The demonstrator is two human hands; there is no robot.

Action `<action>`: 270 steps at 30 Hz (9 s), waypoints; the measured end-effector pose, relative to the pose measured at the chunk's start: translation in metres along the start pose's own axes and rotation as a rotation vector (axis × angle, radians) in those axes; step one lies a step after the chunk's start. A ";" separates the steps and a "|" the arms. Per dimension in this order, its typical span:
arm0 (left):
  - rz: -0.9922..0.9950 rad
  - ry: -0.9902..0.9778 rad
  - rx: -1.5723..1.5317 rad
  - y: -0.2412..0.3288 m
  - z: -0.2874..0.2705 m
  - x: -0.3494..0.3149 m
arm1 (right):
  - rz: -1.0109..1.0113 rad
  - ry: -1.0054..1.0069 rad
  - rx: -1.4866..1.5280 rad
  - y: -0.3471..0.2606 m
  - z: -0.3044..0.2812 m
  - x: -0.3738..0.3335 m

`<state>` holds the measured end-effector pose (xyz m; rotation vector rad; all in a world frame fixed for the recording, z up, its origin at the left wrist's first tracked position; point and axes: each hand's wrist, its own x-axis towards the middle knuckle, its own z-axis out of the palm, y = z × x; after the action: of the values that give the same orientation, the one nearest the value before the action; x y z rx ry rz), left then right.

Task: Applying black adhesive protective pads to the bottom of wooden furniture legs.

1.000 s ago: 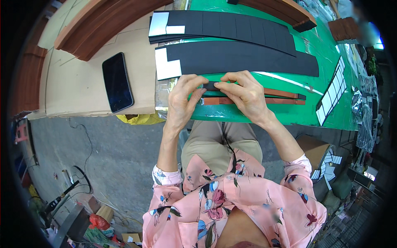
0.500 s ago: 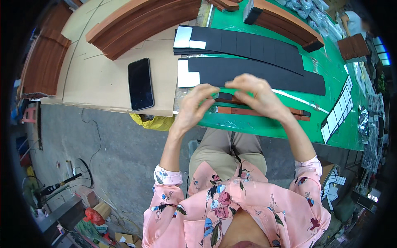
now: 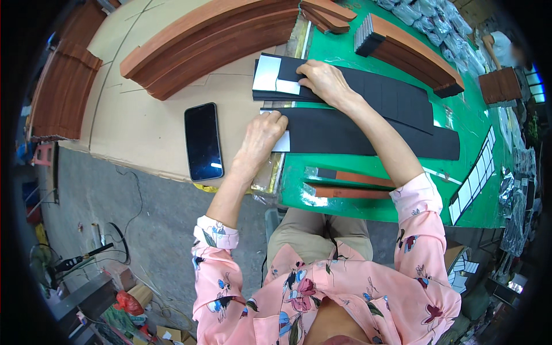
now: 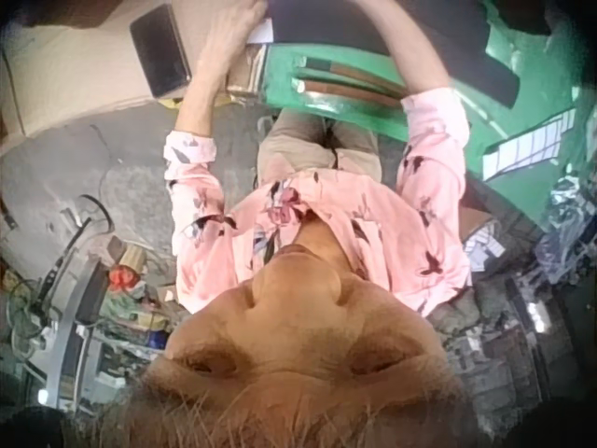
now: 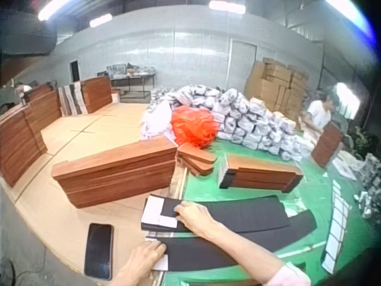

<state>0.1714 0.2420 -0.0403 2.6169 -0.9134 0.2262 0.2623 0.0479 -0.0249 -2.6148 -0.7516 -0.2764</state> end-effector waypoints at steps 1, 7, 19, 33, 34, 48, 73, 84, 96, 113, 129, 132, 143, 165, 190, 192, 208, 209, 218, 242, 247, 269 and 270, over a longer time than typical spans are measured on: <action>0.051 -0.049 0.037 -0.002 -0.002 0.002 | -0.021 -0.011 -0.035 0.001 0.004 0.006; 0.309 -0.044 0.250 -0.009 0.005 0.009 | -0.105 -0.149 -0.188 0.005 0.018 0.021; 0.218 -0.061 -0.054 -0.027 0.005 0.010 | -0.147 -0.143 -0.213 0.011 0.019 0.033; -0.598 0.356 -1.337 0.048 -0.044 -0.025 | 0.543 -0.141 1.118 0.005 -0.101 -0.055; -0.506 0.362 -1.420 0.059 -0.044 -0.029 | 0.541 -0.135 1.118 0.003 -0.113 -0.076; 0.462 -0.020 -0.359 0.306 0.031 -0.018 | 0.887 0.342 0.645 0.014 -0.212 -0.381; 0.350 -0.090 -0.195 0.332 0.093 -0.005 | 0.455 0.322 0.016 0.019 -0.165 -0.410; 0.334 -0.081 -0.208 0.331 0.097 -0.008 | 0.419 0.270 -0.090 0.025 -0.160 -0.406; 0.335 -0.078 -0.210 0.332 0.097 -0.007 | 0.427 0.259 -0.092 0.025 -0.160 -0.404; 0.352 -0.038 -0.199 0.335 0.094 -0.001 | 0.478 0.298 0.019 0.027 -0.154 -0.411; 0.375 -0.034 -0.158 0.334 0.093 -0.001 | 0.494 0.352 0.036 0.029 -0.151 -0.423; 0.378 -0.043 -0.187 0.335 0.089 0.000 | 0.498 0.344 0.000 0.028 -0.150 -0.424; -0.029 -0.087 -1.142 0.308 0.058 -0.011 | 0.721 0.453 0.947 -0.060 -0.153 -0.398; -0.238 0.262 -0.339 0.159 -0.002 -0.135 | 0.849 0.530 0.873 -0.065 -0.150 -0.397; -0.292 0.307 -0.507 0.137 0.003 -0.141 | 1.099 0.742 1.158 -0.017 -0.137 -0.431; -0.360 0.341 -0.496 0.146 -0.001 -0.121 | 1.040 0.774 1.126 -0.010 -0.139 -0.426; -0.317 0.289 -0.937 0.139 0.023 -0.093 | 0.381 0.227 0.527 -0.133 -0.083 -0.241; -0.301 0.298 -0.930 0.138 0.025 -0.092 | 0.383 0.213 0.515 -0.135 -0.078 -0.237; -0.273 0.298 -0.986 0.131 0.027 -0.093 | 0.354 0.185 0.393 -0.141 -0.058 -0.221; -0.220 0.321 -0.947 0.129 0.028 -0.094 | 0.384 0.222 0.331 -0.145 -0.051 -0.220; -0.219 0.319 -0.960 0.131 0.028 -0.093 | 0.359 0.233 0.301 -0.142 -0.048 -0.222; 0.082 0.383 -0.519 0.134 0.020 -0.090 | 0.202 0.498 0.040 -0.117 -0.082 -0.286; 0.048 0.383 -0.499 0.133 0.018 -0.089 | 0.273 0.576 -0.049 -0.106 -0.094 -0.302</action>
<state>0.0189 0.1891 -0.0432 2.0050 -0.7764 0.4328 -0.0549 -0.0507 0.0058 -2.4447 -0.1905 -0.9176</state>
